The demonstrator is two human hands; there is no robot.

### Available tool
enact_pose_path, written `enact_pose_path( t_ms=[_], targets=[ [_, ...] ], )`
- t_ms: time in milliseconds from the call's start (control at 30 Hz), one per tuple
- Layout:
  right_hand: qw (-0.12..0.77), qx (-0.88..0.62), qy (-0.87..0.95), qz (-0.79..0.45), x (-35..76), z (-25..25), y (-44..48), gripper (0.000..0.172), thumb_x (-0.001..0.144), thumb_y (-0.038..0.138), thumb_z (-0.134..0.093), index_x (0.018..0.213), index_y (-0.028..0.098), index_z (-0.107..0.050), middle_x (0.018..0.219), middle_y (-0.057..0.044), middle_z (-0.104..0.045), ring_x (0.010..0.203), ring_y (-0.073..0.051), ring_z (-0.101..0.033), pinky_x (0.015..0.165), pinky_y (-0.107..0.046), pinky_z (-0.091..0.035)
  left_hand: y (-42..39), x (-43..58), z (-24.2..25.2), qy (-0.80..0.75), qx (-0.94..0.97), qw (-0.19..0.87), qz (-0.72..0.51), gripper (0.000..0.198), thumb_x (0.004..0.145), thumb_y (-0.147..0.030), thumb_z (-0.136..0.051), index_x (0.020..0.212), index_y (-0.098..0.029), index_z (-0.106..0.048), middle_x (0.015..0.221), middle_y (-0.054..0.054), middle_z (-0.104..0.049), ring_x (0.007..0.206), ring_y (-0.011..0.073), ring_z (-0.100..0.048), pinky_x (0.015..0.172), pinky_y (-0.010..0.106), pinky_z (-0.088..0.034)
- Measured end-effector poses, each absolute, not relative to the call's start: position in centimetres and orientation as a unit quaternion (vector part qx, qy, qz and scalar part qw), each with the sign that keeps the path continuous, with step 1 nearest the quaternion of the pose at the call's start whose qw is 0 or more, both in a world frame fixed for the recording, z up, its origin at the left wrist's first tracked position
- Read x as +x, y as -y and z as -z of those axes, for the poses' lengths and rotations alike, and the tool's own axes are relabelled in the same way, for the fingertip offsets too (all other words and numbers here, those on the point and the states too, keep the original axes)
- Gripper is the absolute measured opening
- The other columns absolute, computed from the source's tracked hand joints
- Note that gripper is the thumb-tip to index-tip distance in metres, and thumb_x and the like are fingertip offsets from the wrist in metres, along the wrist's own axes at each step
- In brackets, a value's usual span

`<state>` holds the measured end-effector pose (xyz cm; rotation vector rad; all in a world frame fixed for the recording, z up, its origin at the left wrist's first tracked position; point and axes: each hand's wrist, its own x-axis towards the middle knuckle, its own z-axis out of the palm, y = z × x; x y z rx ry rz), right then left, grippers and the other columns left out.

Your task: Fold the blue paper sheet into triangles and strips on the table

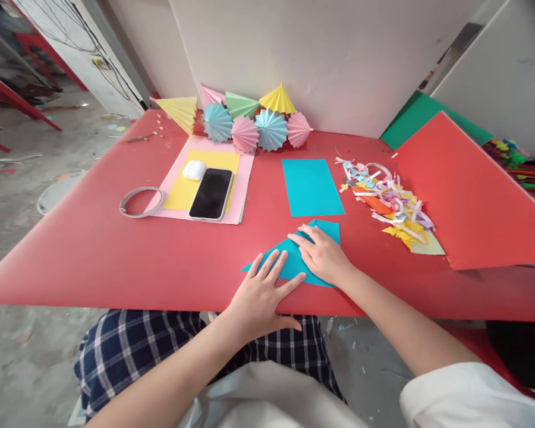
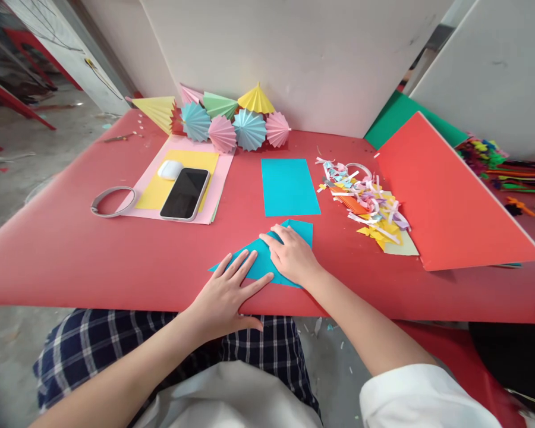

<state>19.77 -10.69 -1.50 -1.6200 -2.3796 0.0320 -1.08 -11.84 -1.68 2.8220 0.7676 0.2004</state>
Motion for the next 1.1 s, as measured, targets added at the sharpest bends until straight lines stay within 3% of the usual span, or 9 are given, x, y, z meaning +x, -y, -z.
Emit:
enact_pose_path(
  t_ms=[233, 600, 700, 833, 933, 1100],
  targets=[
    [0.153, -0.565, 0.810, -0.022, 20.8, 1.8, 10.1, 0.038, 0.089, 0.019, -0.033, 0.122, 0.021, -0.053, 0.124, -0.009, -0.052, 0.120, -0.021, -0.043, 0.105, -0.043, -0.029, 11.9, -1.2, 1.4, -0.264, 0.957, 0.101, -0.068, 0.086, 0.067, -0.079, -0.035, 0.139, -0.034, -0.022, 0.149, 0.013, -0.009, 0.134, 0.0368, -0.012, 0.104, 0.055, -0.012],
    [0.145, -0.644, 0.746, 0.089, 24.7, 2.2, 8.7, 0.035, 0.086, 0.021, -0.039, 0.115, 0.025, -0.059, 0.124, -0.008, -0.053, 0.119, -0.026, -0.042, 0.102, -0.054, -0.025, 11.9, -1.2, 1.2, -0.265, 0.958, 0.095, -0.063, 0.085, 0.069, -0.080, -0.029, 0.139, -0.034, -0.022, 0.149, 0.013, -0.009, 0.134, 0.0360, -0.010, 0.104, 0.055, -0.012],
    [0.184, -0.649, 0.728, 0.123, 24.4, 1.9, 9.2, 0.033, 0.085, 0.019, -0.040, 0.109, 0.018, -0.063, 0.122, -0.012, -0.054, 0.113, -0.026, -0.046, 0.100, -0.049, -0.032, 12.0, -1.2, 1.3, -0.265, 0.957, 0.099, -0.066, 0.083, 0.070, -0.079, -0.026, 0.139, -0.035, -0.020, 0.149, 0.013, -0.007, 0.135, 0.0356, -0.009, 0.105, 0.055, -0.011],
    [0.239, -0.585, 0.771, 0.074, 21.6, 1.4, 11.7, 0.036, 0.085, 0.015, -0.039, 0.114, 0.014, -0.059, 0.117, -0.011, -0.058, 0.111, -0.021, -0.049, 0.097, -0.036, -0.041, 11.9, -1.3, 1.6, -0.263, 0.957, 0.095, -0.072, 0.084, 0.069, -0.080, -0.026, 0.140, -0.034, -0.020, 0.149, 0.014, -0.007, 0.134, 0.0367, -0.010, 0.104, 0.056, -0.011],
    [0.196, -0.529, 0.825, 0.006, 19.2, 1.6, 13.6, 0.037, 0.086, 0.016, -0.037, 0.119, 0.015, -0.055, 0.122, -0.009, -0.056, 0.117, -0.020, -0.045, 0.100, -0.036, -0.039, 11.9, -1.2, 1.7, -0.256, 0.960, 0.087, -0.075, 0.085, 0.070, -0.080, -0.026, 0.140, -0.032, -0.020, 0.149, 0.014, -0.009, 0.134, 0.0369, -0.012, 0.105, 0.056, -0.010],
    [0.165, -0.584, 0.795, 0.002, 19.2, 2.0, 12.7, 0.039, 0.089, 0.023, -0.035, 0.123, 0.013, -0.052, 0.128, -0.012, -0.051, 0.121, -0.023, -0.043, 0.103, -0.041, -0.036, 11.9, -1.1, 1.7, -0.255, 0.961, 0.075, -0.082, 0.085, 0.069, -0.080, -0.027, 0.140, -0.033, -0.022, 0.148, 0.012, -0.012, 0.134, 0.0368, -0.013, 0.104, 0.055, -0.012]
  ],
)
